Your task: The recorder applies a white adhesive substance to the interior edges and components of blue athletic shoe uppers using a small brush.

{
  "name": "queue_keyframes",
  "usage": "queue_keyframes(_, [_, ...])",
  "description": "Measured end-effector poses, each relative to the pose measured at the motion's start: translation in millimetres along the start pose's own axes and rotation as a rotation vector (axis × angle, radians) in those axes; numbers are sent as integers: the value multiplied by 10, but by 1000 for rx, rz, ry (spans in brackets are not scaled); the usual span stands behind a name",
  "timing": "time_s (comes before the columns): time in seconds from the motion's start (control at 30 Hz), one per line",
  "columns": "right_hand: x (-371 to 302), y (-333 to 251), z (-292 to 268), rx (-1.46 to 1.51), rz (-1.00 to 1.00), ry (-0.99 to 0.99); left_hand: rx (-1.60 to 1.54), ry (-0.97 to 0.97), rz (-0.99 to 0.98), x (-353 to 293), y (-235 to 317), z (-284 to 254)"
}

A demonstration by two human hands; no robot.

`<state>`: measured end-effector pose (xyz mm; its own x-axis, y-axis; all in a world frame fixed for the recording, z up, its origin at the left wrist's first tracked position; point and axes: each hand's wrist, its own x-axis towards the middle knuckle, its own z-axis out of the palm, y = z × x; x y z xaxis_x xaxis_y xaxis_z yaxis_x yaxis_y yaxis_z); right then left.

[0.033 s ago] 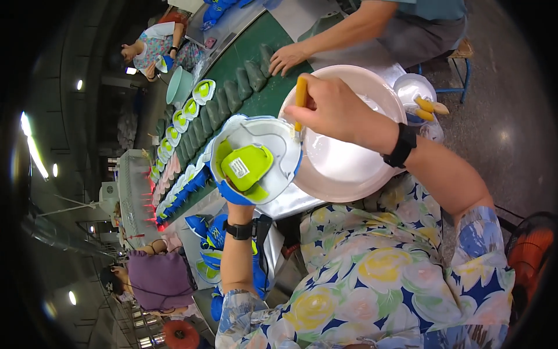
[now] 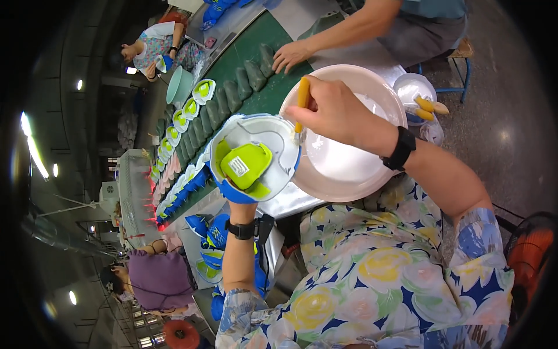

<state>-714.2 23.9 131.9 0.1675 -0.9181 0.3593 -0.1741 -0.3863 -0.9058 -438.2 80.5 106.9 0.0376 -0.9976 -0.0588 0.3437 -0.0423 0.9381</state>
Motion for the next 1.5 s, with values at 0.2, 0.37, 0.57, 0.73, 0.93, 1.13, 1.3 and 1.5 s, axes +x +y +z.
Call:
queue_keyframes(0.2, [-234, 131, 134, 124, 251, 40, 822, 118, 556, 51, -188, -9])
queue_keyframes(0.37, [-343, 135, 167, 301, 362, -51, 320, 91, 618, 109, -308, 62])
queue_keyframes(0.57, [-341, 102, -26, 392, 194, -43, 1251, 260, 828, 175, -137, -150])
queue_keyframes(0.73, [-249, 91, -197, 182, -134, -8, -260, -241, -523, 63, -92, -276])
queue_keyframes(0.93, [-211, -58, -30, 171, -616, -147, -410, -245, -683, -209, -521, 252])
queue_keyframes(1.13, [-101, 77, -117, -5, -363, -219, -13, -96, -572, -281, -466, 367])
queue_keyframes(1.3, [-91, 171, -370, -50, -10, -364, -233, -175, -440, -154, -415, 165])
queue_keyframes(1.5, [-96, 104, -376, 30, -219, -210, -47, -67, -318, -39, -235, 46])
